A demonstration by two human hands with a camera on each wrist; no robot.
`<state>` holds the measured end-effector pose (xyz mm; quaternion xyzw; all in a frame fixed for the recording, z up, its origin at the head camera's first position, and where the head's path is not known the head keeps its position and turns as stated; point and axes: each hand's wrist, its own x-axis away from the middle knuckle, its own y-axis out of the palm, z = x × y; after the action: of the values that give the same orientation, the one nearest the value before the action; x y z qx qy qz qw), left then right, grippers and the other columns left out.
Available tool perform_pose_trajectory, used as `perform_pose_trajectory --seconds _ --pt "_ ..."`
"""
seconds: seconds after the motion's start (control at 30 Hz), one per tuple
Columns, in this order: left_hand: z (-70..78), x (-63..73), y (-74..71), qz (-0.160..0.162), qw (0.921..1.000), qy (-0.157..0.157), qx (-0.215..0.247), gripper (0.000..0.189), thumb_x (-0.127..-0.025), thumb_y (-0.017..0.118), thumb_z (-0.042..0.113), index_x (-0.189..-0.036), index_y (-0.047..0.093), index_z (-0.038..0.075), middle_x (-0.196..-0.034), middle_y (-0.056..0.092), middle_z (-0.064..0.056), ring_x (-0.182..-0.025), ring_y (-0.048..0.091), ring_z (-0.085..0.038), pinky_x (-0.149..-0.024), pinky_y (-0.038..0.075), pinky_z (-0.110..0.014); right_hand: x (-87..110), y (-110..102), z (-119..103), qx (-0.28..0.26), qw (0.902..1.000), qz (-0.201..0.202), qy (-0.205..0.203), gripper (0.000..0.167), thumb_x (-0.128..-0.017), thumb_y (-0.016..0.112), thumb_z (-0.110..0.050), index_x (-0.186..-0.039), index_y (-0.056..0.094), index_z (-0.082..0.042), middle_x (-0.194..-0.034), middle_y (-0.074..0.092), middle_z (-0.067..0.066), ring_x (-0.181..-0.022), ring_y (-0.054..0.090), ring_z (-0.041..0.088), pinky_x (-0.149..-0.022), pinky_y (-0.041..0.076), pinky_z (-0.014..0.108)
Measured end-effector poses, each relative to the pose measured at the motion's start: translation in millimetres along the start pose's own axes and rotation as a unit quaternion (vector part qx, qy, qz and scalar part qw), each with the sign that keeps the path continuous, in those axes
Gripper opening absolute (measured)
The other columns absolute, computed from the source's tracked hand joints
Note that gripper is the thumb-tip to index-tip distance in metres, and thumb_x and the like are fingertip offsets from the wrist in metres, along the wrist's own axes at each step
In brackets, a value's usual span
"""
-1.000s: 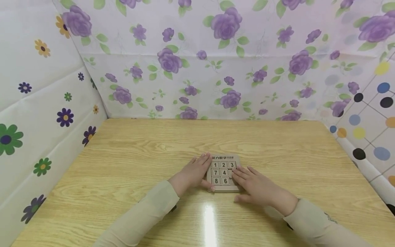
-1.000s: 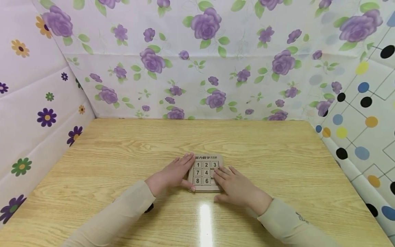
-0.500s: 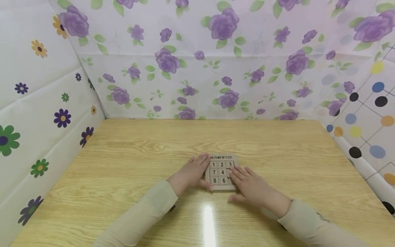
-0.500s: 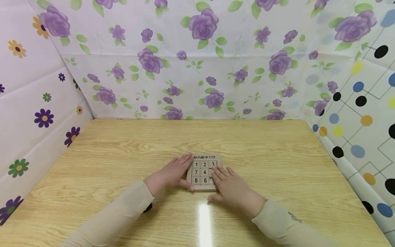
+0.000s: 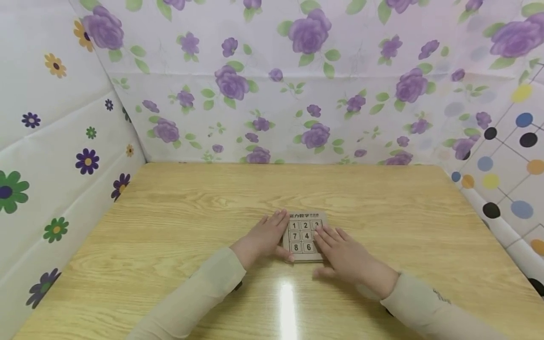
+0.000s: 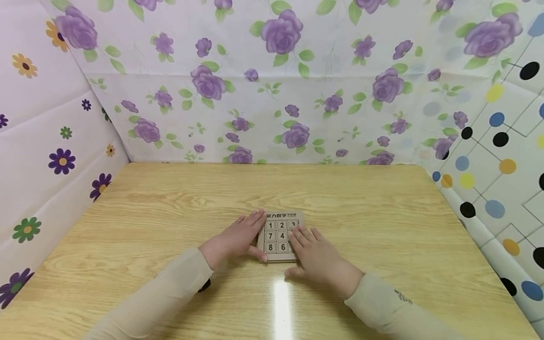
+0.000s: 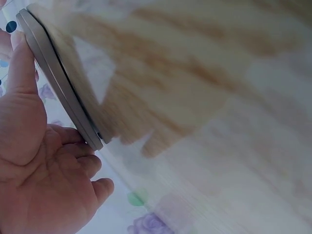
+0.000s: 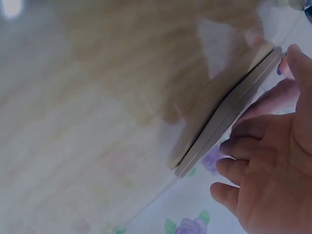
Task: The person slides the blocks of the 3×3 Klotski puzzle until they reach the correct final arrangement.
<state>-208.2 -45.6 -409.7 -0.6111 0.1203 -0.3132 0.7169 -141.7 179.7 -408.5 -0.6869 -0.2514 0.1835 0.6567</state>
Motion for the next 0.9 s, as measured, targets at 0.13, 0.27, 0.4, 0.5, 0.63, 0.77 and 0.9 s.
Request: perform_pose_trajectory --seconds 0.13,0.27,0.4,0.5,0.63,0.77,0.9 --pt "2.5 0.3 0.6 -0.003 1.0 0.0 0.001 0.113 -0.072 0.066 0.064 -0.152 0.014 0.002 -0.16 0.007 -0.013 -0.148 0.007 -0.026 -0.12 0.012 -0.045 3.5 0 -10 0.009 0.9993 0.0 -0.036 0.086 -0.088 0.049 -0.061 -0.144 0.036 0.002 -0.152 0.032 0.018 -0.141 0.028 0.035 -0.116 0.023 0.052" --pt "3.6 -0.3 0.9 0.001 1.0 0.0 0.001 0.113 -0.072 0.066 0.064 -0.152 0.014 0.002 -0.16 0.007 -0.012 -0.148 0.007 -0.026 -0.12 0.012 -0.045 5.7 -2 -19 0.015 0.9981 -0.001 -0.059 0.083 -0.089 0.047 -0.061 -0.143 0.039 0.001 -0.15 0.036 0.017 -0.14 0.032 0.034 -0.115 0.026 0.05" --pt "3.4 -1.0 0.5 0.001 1.0 -0.001 0.0 0.113 -0.072 0.066 0.064 -0.152 0.014 0.002 -0.16 0.007 -0.013 -0.148 0.007 -0.026 -0.12 0.012 -0.045 5.8 -1 -19 0.007 0.9983 -0.009 -0.057 0.083 -0.089 0.047 -0.061 -0.143 0.038 0.001 -0.151 0.035 0.017 -0.14 0.031 0.033 -0.116 0.024 0.049" --pt "2.7 -0.9 -0.5 0.001 1.0 -0.001 -0.003 0.113 -0.072 0.066 0.064 -0.152 0.014 0.002 -0.16 0.007 -0.013 -0.148 0.008 -0.026 -0.12 0.012 -0.045 6.7 -2 -17 -0.003 0.9986 -0.018 -0.049 0.083 -0.089 0.047 -0.061 -0.144 0.037 0.001 -0.152 0.033 0.016 -0.141 0.029 0.033 -0.117 0.022 0.05" --pt "1.9 -0.6 -1.8 0.001 1.0 0.0 -0.006 0.114 -0.071 0.066 0.064 -0.152 0.014 0.002 -0.16 0.008 -0.013 -0.147 0.008 -0.027 -0.12 0.012 -0.045 10.1 -3 -12 -0.011 0.9988 -0.021 -0.044 0.081 -0.089 0.048 -0.059 -0.143 0.038 0.001 -0.152 0.031 0.016 -0.141 0.028 0.034 -0.116 0.022 0.051" --pt "1.6 0.3 -2.9 0.003 1.0 0.002 -0.004 0.114 -0.072 0.067 0.063 -0.151 0.015 0.001 -0.159 0.008 -0.014 -0.147 0.009 -0.027 -0.12 0.013 -0.045 13.8 -3 -8 -0.013 0.9987 -0.017 -0.046 0.08 -0.09 0.048 -0.057 -0.143 0.039 0.002 -0.152 0.033 0.017 -0.141 0.029 0.034 -0.116 0.022 0.052" --pt "1.2 0.6 -2.4 0.003 1.0 0.002 -0.004 0.113 -0.072 0.067 0.063 -0.151 0.015 0.001 -0.159 0.009 -0.015 -0.147 0.01 -0.028 -0.12 0.013 -0.046 16.8 -2 -4 -0.017 0.9987 -0.02 -0.044 0.079 -0.091 0.049 -0.056 -0.143 0.039 0.002 -0.151 0.034 0.017 -0.141 0.029 0.035 -0.116 0.022 0.053"
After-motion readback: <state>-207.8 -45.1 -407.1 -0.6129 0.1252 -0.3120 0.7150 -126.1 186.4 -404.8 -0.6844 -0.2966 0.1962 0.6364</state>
